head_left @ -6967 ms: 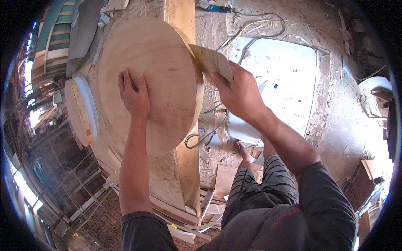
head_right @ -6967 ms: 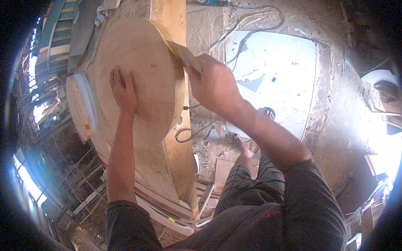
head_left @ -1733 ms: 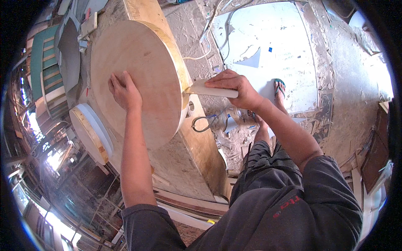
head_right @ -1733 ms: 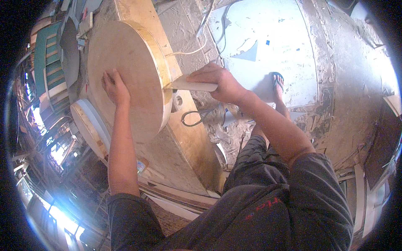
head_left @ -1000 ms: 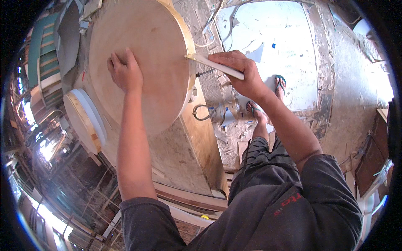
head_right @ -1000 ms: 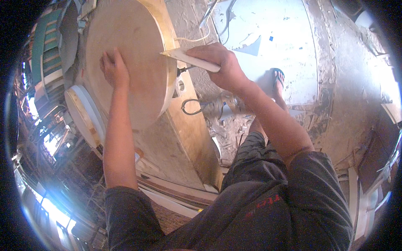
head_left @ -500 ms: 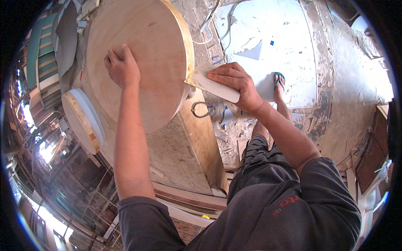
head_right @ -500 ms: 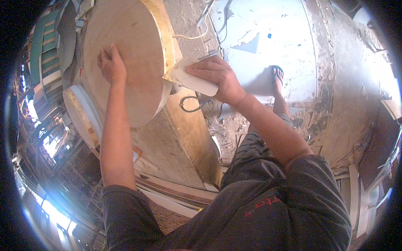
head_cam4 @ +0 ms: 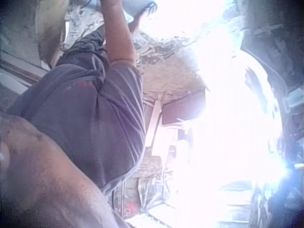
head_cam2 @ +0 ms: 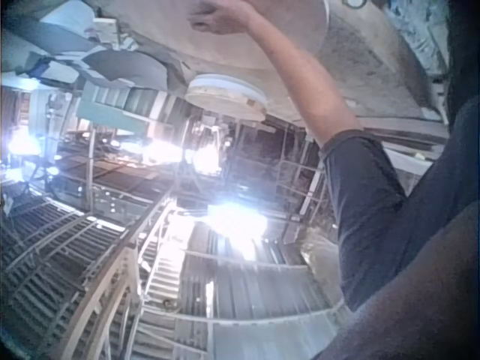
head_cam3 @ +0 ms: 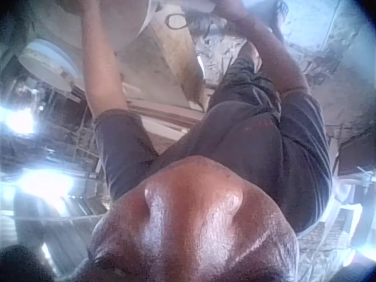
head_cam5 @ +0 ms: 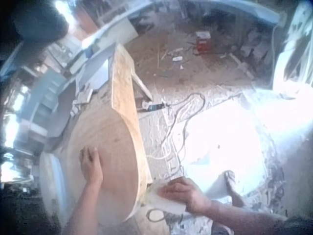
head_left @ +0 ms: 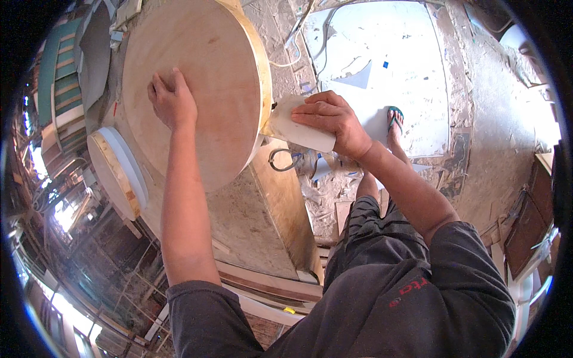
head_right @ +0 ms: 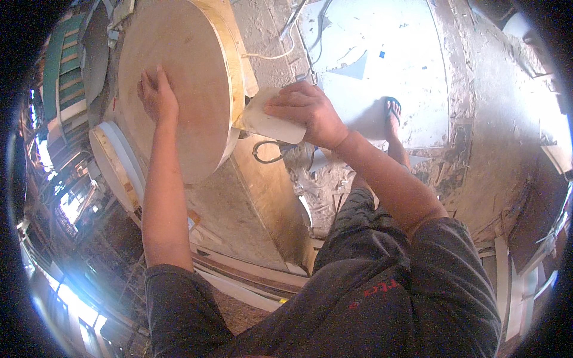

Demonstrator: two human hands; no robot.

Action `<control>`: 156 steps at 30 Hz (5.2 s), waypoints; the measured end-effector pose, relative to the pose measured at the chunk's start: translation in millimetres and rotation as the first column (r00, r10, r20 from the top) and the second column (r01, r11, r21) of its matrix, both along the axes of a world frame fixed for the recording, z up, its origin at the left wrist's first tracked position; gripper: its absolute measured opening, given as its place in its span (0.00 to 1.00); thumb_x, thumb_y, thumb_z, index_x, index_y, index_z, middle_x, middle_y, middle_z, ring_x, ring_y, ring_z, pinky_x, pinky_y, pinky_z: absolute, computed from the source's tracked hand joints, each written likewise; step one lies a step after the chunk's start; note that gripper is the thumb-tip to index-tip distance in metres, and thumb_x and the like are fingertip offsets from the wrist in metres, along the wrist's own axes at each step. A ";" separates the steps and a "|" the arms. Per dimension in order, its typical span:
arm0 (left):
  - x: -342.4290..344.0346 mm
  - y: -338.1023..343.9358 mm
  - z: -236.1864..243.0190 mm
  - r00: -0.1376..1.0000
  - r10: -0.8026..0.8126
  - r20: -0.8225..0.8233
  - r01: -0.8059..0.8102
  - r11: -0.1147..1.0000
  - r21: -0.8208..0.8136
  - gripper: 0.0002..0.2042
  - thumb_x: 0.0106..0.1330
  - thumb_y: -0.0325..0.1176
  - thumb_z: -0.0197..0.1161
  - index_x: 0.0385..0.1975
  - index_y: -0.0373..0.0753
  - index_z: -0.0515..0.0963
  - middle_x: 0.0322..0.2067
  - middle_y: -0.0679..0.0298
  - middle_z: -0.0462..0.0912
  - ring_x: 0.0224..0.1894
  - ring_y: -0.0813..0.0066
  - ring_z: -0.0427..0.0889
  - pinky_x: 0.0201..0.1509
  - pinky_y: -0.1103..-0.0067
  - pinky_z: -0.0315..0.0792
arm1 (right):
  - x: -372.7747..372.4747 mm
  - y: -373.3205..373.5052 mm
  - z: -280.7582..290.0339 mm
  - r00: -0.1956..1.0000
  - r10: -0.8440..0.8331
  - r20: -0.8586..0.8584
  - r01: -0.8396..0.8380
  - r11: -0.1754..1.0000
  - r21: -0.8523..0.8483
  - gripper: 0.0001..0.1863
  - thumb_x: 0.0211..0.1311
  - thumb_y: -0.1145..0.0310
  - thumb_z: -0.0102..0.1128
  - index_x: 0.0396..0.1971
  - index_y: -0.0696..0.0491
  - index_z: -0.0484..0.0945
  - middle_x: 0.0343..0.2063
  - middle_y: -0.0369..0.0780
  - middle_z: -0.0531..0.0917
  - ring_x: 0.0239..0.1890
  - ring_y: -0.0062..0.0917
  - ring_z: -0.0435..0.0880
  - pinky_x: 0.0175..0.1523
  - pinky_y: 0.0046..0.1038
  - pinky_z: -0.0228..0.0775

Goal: The person applies a liquid finish to the edge of a circular wooden disc using a cloth. They repeatedly rub the finish along the perimeter, occasionally re-wetting the cloth from a bottle. The person works on one disc at a time in a cluttered workshop.

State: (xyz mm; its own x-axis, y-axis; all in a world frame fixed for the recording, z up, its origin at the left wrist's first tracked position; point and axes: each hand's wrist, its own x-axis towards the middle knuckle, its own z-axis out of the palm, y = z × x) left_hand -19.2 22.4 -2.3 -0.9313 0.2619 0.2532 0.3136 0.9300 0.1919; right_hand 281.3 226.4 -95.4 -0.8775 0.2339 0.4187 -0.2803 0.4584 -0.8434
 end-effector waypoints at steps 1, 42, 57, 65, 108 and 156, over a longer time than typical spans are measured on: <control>0.5 1.1 -0.8 1.000 0.000 -0.001 0.000 1.000 0.012 0.42 0.76 0.63 0.52 0.74 0.28 0.66 0.74 0.38 0.66 0.79 0.44 0.60 0.81 0.58 0.56 | -0.4 3.2 1.3 1.000 0.009 -0.001 -0.009 1.000 0.016 0.26 0.42 0.64 0.82 0.49 0.44 0.91 0.51 0.33 0.90 0.55 0.38 0.84 0.60 0.41 0.77; 333.9 -4.9 30.6 0.470 -0.176 0.865 -0.882 -0.096 0.461 0.21 0.74 0.54 0.67 0.44 0.38 0.82 0.36 0.65 0.86 0.39 0.75 0.84 0.47 0.76 0.74 | -68.2 111.7 49.2 0.712 0.702 0.018 0.124 -0.100 -0.987 0.43 0.70 0.45 0.66 0.78 0.44 0.60 0.74 0.38 0.70 0.78 0.37 0.64 0.76 0.67 0.48; 343.9 -67.9 -25.9 0.440 -0.190 0.878 -0.831 -0.457 0.318 0.40 0.66 0.76 0.60 0.49 0.36 0.80 0.41 0.52 0.89 0.46 0.57 0.89 0.52 0.66 0.80 | -127.2 92.2 113.3 0.639 0.760 0.114 0.172 0.003 -0.985 0.49 0.69 0.35 0.60 0.80 0.48 0.54 0.75 0.45 0.62 0.80 0.49 0.52 0.79 0.64 0.47; 273.8 -41.1 -1.4 0.623 -0.085 0.778 -0.554 -0.750 0.362 0.48 0.61 0.78 0.62 0.58 0.31 0.76 0.51 0.47 0.87 0.55 0.52 0.87 0.60 0.62 0.81 | -184.4 135.8 146.6 0.581 0.811 0.076 0.119 0.008 -0.993 0.45 0.71 0.36 0.59 0.77 0.48 0.58 0.72 0.47 0.65 0.79 0.48 0.56 0.79 0.63 0.48; 233.9 30.7 7.7 0.721 -0.132 0.680 -0.514 -0.761 0.397 0.16 0.70 0.39 0.68 0.56 0.45 0.83 0.55 0.61 0.88 0.59 0.60 0.86 0.68 0.56 0.77 | -409.2 157.8 88.5 0.503 0.857 0.110 0.015 0.118 -0.993 0.22 0.75 0.60 0.66 0.61 0.54 0.76 0.50 0.40 0.86 0.48 0.30 0.88 0.48 0.37 0.82; -4.6 12.5 10.9 0.989 0.136 0.049 -0.135 0.990 -0.030 0.35 0.79 0.55 0.53 0.72 0.28 0.68 0.74 0.39 0.62 0.79 0.46 0.59 0.80 0.49 0.53 | -152.8 88.8 141.0 0.525 -0.016 0.851 0.273 0.950 -0.151 0.27 0.66 0.56 0.67 0.45 0.71 0.83 0.34 0.58 0.88 0.41 0.45 0.92 0.48 0.40 0.80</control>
